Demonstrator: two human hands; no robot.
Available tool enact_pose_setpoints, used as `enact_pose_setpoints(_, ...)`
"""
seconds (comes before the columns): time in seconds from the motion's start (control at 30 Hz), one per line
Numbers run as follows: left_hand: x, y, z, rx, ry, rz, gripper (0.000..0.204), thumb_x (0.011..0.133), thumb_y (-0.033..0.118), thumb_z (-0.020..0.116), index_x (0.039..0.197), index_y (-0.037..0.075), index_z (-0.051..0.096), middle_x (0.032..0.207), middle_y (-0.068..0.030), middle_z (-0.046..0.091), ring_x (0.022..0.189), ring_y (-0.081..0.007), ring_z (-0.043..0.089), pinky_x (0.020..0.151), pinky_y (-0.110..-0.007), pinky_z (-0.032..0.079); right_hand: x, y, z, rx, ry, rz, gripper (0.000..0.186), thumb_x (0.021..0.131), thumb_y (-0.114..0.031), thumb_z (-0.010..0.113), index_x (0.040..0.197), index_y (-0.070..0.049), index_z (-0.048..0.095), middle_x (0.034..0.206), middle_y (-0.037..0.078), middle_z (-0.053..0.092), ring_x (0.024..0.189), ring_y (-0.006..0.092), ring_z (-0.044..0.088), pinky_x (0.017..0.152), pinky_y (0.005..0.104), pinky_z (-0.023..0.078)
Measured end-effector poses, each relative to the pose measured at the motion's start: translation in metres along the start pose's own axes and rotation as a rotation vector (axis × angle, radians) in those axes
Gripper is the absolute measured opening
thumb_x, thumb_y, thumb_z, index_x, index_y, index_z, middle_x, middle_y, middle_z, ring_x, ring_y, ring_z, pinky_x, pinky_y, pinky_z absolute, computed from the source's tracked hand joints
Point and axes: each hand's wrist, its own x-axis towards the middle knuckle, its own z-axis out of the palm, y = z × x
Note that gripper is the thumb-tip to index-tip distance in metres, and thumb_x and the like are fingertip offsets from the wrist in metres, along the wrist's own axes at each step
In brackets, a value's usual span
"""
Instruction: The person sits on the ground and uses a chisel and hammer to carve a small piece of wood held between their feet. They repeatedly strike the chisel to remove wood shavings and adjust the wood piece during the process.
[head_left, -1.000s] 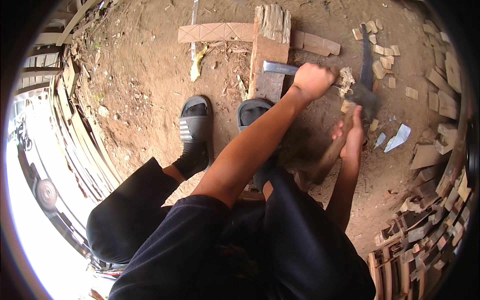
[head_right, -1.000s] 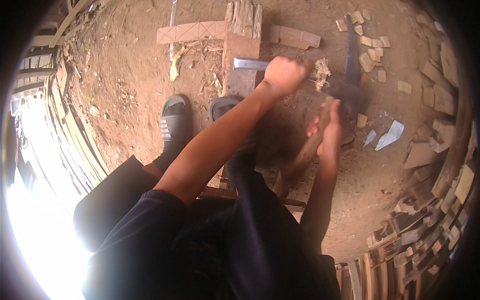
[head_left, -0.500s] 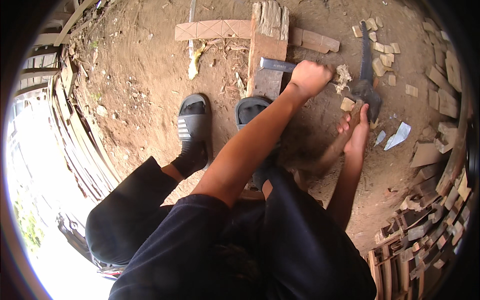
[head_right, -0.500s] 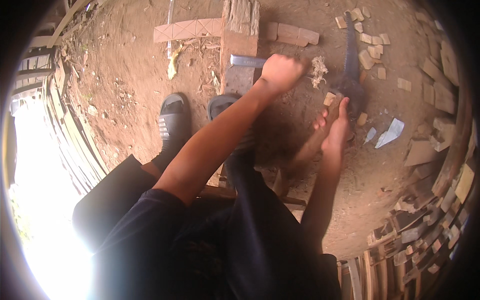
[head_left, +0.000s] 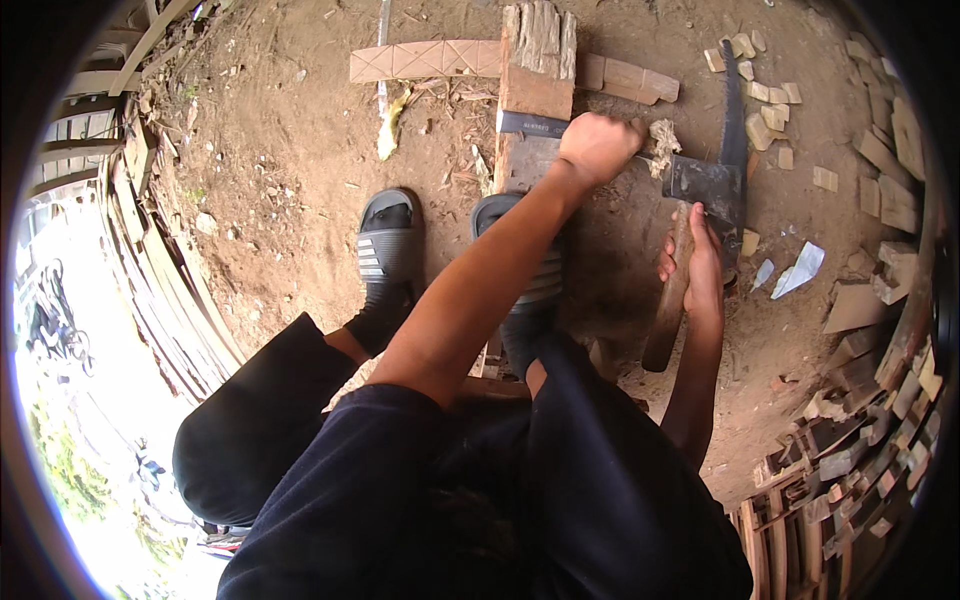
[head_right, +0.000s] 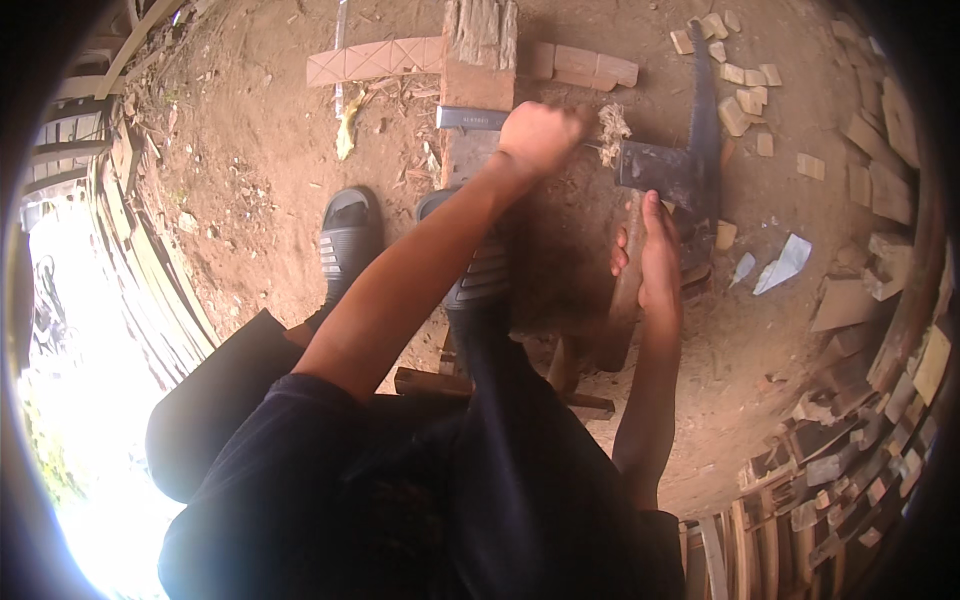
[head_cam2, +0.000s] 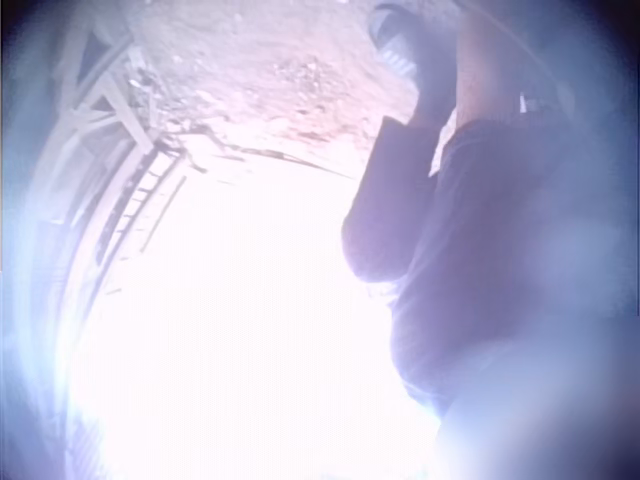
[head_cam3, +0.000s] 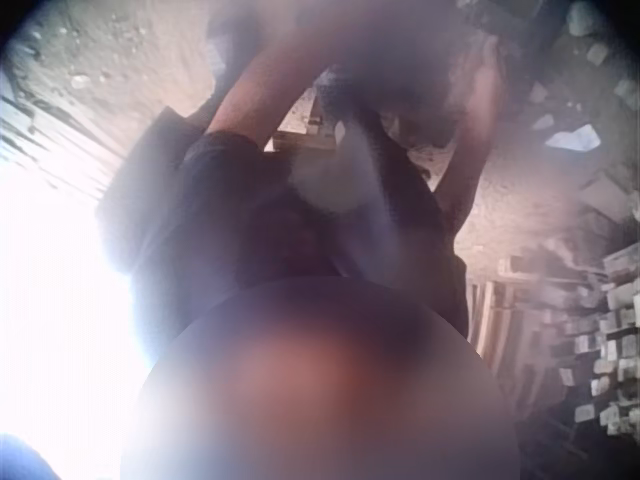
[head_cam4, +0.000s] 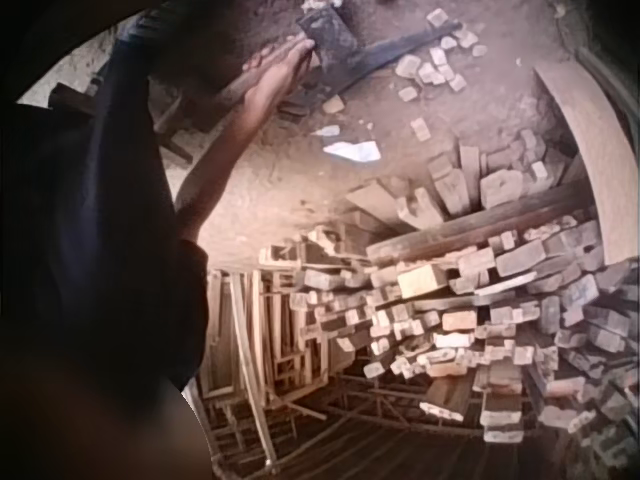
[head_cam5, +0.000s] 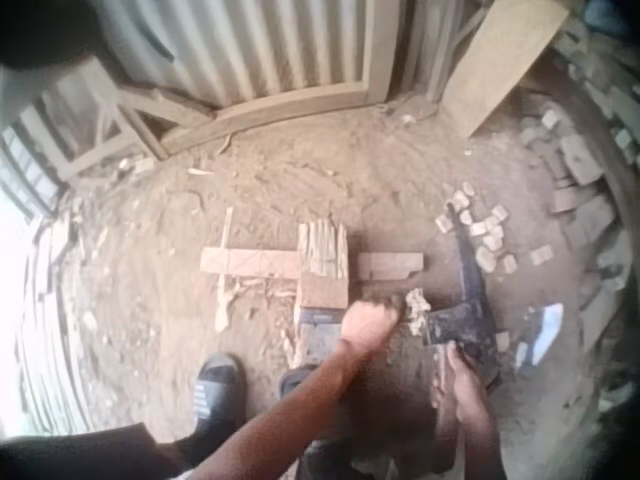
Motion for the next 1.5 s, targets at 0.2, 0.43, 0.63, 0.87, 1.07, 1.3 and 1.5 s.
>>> enact_pose_setpoints(0.2,0.002,0.012,-0.023,-0.124,0.063,-0.017,0.013,0.077,0.014,0.054,0.086,0.007,0.059,0.072,-0.0121,0.068,0.065,-0.0257,0.068,0.056,-0.037,0.053,0.002,0.009,-0.006,0.401,0.06,-0.062,0.043,0.094,-0.054,0.041,0.099,-0.011,0.047,0.062,0.001,0.042,0.046,0.0102,0.038,0.044,0.0252,0.034)
enact_pose_setpoints(0.43,-0.007,0.048,-0.02,-0.223,-0.01,0.021,0.024,0.074,0.019,0.063,0.094,0.008,0.056,0.069,-0.0111,0.066,0.064,-0.0276,0.067,0.057,-0.038,0.052,-0.021,0.014,-0.029,0.438,0.087,-0.114,0.042,0.094,-0.054,0.04,0.099,-0.013,0.048,0.063,0.0,0.042,0.044,0.0092,0.036,0.042,0.0251,0.032)
enact_pose_setpoints(0.63,-0.007,0.064,-0.019,-0.285,0.002,0.011,0.022,0.073,0.019,0.062,0.091,0.007,0.056,0.07,-0.012,0.066,0.066,-0.0278,0.067,0.056,-0.038,0.051,-0.034,-0.001,-0.045,0.459,0.126,-0.234,0.041,0.096,-0.052,0.036,0.099,-0.013,0.049,0.063,0.001,0.041,0.044,0.0095,0.037,0.042,0.0244,0.032)
enact_pose_setpoints(0.87,0.012,0.066,-0.009,-0.332,0.165,0.017,0.015,0.071,0.016,0.06,0.084,0.008,0.058,0.069,-0.0113,0.065,0.065,-0.0281,0.066,0.054,-0.039,0.051,-0.035,-0.007,-0.05,0.496,0.073,-0.254,0.041,0.097,-0.05,0.035,0.1,-0.012,0.049,0.063,0.001,0.041,0.044,0.0096,0.037,0.042,0.0242,0.033)
enact_pose_setpoints(1.07,0.016,0.065,-0.002,-0.286,0.177,0.032,0.015,0.074,0.016,0.058,0.087,0.009,0.058,0.069,-0.0103,0.066,0.065,-0.0278,0.066,0.055,-0.039,0.051,-0.037,-0.012,-0.041,0.47,0.067,-0.279,0.041,0.099,-0.046,0.032,0.103,-0.009,0.048,0.064,0.002,0.043,0.044,0.0095,0.037,0.042,0.0244,0.036)
enact_pose_setpoints(1.3,0.019,0.065,-0.007,-0.314,0.082,0.017,0.018,0.075,0.019,0.06,0.089,0.008,0.057,0.071,-0.0105,0.066,0.066,-0.0281,0.067,0.057,-0.04,0.051,-0.041,-0.007,-0.026,0.331,0.172,-0.228,0.045,0.096,-0.053,0.036,0.102,-0.01,0.047,0.062,0.002,0.042,0.044,0.0114,0.039,0.042,0.027,0.036)
enact_pose_setpoints(1.5,0.019,0.063,-0.002,-0.274,0.029,0.033,0.023,0.074,0.024,0.063,0.09,0.009,0.057,0.071,-0.0111,0.066,0.066,-0.0285,0.067,0.057,-0.04,0.051,-0.035,-0.002,-0.03,0.363,0.172,-0.194,0.046,0.095,-0.054,0.038,0.101,-0.009,0.045,0.062,0.003,0.042,0.043,0.0133,0.038,0.042,0.0284,0.036)
